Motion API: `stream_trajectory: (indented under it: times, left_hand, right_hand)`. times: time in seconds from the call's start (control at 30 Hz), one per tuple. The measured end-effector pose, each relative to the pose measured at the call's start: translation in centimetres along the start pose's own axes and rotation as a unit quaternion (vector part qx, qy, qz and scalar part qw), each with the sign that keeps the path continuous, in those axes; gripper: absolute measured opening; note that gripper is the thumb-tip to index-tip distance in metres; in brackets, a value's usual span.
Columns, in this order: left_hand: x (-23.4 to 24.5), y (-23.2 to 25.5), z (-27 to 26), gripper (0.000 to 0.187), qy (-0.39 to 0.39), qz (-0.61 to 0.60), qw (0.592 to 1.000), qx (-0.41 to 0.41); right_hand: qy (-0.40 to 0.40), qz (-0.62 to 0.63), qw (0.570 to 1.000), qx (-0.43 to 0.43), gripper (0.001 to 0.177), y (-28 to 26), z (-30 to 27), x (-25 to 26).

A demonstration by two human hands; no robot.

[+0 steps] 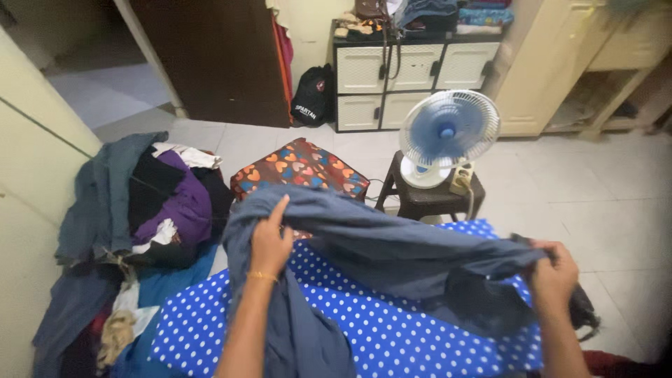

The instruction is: The person irons a blue garment on a polka-dotted ironing board. They repeatedly smooth and reposition the fabric while using a black iron to press different sections.

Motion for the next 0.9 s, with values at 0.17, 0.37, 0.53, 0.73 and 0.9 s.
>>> stream_trajectory:
  times: [0.17,0.37,0.53,0.73,0.9]
  left_hand:
    - [-3.5,-2.4,4.8,0.083,-0.188,-0.065,0.972,0.127]
    - [-12.2,4.8,-5.0,0.085,-0.398,0.096,0.905,0.115]
    - [-8.8,3.4,-16.5,0.101,-0.434,0.246,0.782,0.374]
    - [-9.1,-4.9,-15.9,0.057,-0.307,0.126,0.884,0.33]
    - [-6.5,-5.2,-5.1,0.009,-0.068,0.131,0.973,0.175]
  right_hand:
    - [-0.015,-0.083,0.996,0.036,0.022,-2.1,-1.2,-1.4]
    - [0.002,-0.181,0.978,0.104,0.022,-4.4,-2.1,-4.0]
    - [-0.018,-0.254,0.963,0.084,0.025,-3.9,-2.6,-6.7]
    - [-0.081,-0.23,0.969,0.041,0.019,-1.5,-3.9,-11.1]
    - [-0.101,-0.219,0.97,0.033,0.019,-0.8,-4.4,-12.1]
Point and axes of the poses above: each hand's wrist, its own z-axis towards the middle knuckle, its own x-axis out of the back of the hand, y = z × x, the point moved 10 cm from there along z, towards the middle knuckle, and after that the axes turned 14 degrees about -y, right-handed, at the moved point
